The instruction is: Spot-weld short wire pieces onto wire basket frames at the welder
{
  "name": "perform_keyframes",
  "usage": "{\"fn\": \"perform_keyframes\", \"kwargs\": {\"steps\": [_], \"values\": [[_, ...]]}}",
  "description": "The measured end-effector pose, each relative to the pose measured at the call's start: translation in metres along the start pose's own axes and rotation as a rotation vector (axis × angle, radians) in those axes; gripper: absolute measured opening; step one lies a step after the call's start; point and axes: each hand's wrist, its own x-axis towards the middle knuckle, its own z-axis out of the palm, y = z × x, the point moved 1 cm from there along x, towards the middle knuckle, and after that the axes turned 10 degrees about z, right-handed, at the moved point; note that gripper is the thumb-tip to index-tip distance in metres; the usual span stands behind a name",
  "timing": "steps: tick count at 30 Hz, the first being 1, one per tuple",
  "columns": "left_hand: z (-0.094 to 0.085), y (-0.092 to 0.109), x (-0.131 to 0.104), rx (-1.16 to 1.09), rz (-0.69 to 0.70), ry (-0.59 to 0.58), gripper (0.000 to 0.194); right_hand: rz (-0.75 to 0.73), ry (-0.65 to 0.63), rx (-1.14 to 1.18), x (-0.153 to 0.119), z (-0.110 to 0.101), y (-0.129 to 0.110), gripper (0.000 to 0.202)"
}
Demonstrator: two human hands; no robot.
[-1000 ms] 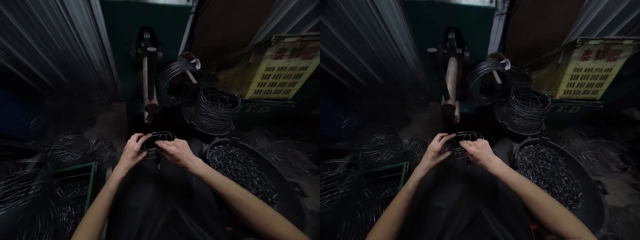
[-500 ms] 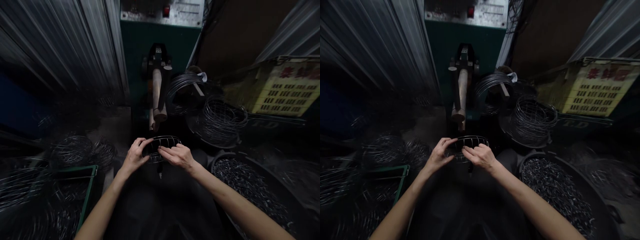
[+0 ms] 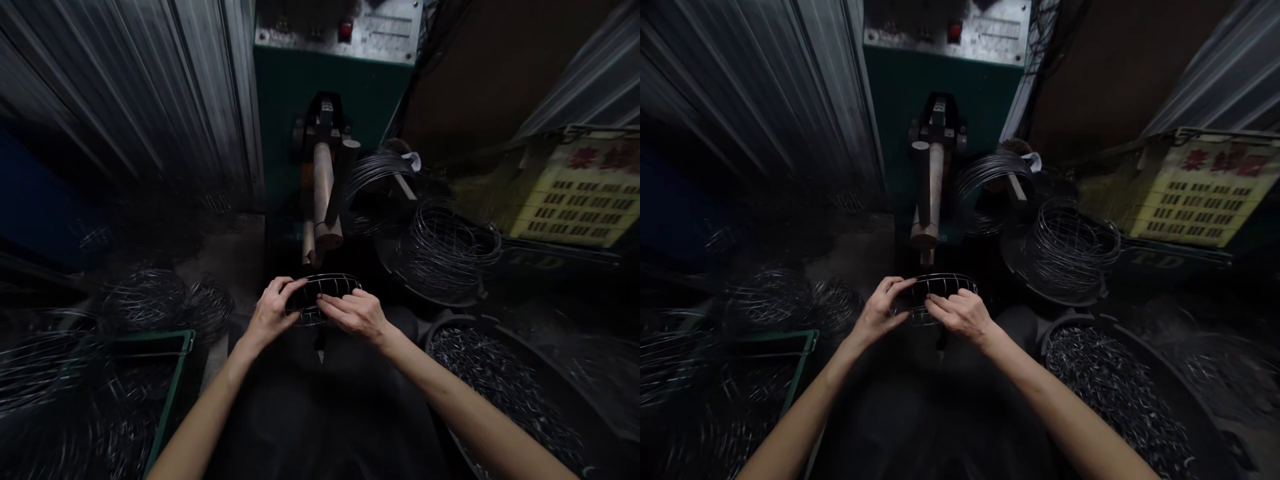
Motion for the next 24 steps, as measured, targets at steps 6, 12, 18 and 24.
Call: {"fn": "perform_keyframes", "kwargs": {"steps": [6,12,18,24], "values": [[0.003,-0.006,0.004,0.044,0.012,0.016,0.064,-0.007,0.04,-0.077,0.004,0.002,-0.001,0.017],[0.008,-0.013,0.004,0.095,0.049,0.029,0.065,-0.01,0.066,-0.129,0.005,0.005,-0.004,0.017],[0.009,-0.016,0.003,0.081,0.073,0.048,0.066,-0.038,0.091,-0.109,0.005,0.005,-0.002,0.016],[0.006,-0.021,0.015,0.082,0.071,0.049,0.064,-0.031,0.064,-0.099,0.008,0.011,0.007,0.022]]}}
